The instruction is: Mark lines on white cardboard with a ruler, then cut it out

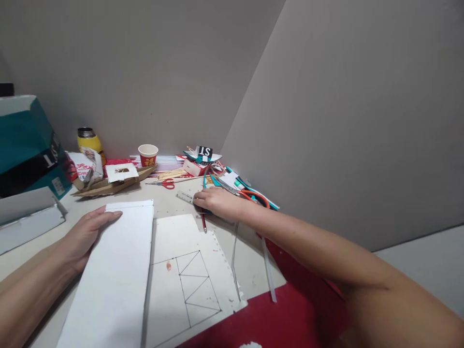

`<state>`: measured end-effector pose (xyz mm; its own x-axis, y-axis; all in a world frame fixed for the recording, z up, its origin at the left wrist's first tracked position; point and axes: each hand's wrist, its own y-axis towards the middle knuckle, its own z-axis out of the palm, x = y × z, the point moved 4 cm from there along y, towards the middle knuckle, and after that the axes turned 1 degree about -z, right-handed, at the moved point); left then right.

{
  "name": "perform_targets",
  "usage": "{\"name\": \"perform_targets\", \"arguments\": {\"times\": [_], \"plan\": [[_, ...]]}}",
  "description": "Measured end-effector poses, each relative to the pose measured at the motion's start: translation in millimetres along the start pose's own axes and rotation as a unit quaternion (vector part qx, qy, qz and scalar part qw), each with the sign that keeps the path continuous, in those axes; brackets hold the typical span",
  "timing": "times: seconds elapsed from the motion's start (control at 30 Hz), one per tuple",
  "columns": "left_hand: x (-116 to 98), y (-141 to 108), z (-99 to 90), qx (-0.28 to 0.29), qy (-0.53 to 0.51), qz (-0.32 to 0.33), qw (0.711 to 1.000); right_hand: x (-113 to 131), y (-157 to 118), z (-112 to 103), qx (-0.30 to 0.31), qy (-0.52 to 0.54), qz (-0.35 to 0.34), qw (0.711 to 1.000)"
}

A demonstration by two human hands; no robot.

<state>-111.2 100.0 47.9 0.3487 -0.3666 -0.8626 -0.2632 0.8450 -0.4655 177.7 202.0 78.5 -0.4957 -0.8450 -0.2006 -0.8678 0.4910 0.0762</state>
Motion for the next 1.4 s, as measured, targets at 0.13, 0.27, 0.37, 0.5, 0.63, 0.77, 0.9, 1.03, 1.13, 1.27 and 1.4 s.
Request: {"name": "perform_targets", "arguments": {"times": [0.13, 0.27, 0.37, 0.5, 0.63, 0.77, 0.9, 1.03, 1.13, 1.27, 1.4], "plan": [[-1, -1, 2.2, 0.026, 0.0, -0.001, 1.0, -4, 12, 9, 0.091, -0.028, -0.057, 0.994], [-1, 0, 3.5, 0.041, -0.001, 0.004, 0.999, -13, 17, 17, 0.12, -0.032, -0.071, 0.99], [0, 2, 4.6, 0.054, 0.009, 0.006, 0.998, -24, 23, 14, 0.103, -0.026, -0.055, 0.993], [0, 2, 1.9, 0.049, 0.013, 0.012, 0.999, -41, 28, -15, 0.005, -0.019, 0.035, 0.999], [-1, 1, 2.0, 0.086, 0.031, 0.027, 0.995, -42, 18, -46, -0.1, -0.001, 0.151, 0.983], [-2, 0, 4.8, 0.102, 0.047, 0.036, 0.993, -14, 3, -35, -0.07, 0.056, 0.181, 0.979], [-3, -3, 6.8, 0.105, 0.059, 0.041, 0.992, 13, -10, -5, 0.007, 0.085, 0.182, 0.98], [-1, -4, 6.0, 0.108, 0.077, 0.038, 0.99, 13, -11, 8, 0.072, 0.072, 0.205, 0.974], [0, -3, 5.6, 0.108, 0.088, 0.037, 0.99, 6, -6, 7, 0.109, 0.059, 0.209, 0.97], [-3, -4, 7.4, 0.1, 0.095, 0.04, 0.99, 4, 3, 4, 0.135, 0.04, 0.2, 0.97], [-5, -8, 10.7, 0.096, 0.098, 0.052, 0.989, 5, 10, 2, 0.133, 0.018, 0.197, 0.971]]}}
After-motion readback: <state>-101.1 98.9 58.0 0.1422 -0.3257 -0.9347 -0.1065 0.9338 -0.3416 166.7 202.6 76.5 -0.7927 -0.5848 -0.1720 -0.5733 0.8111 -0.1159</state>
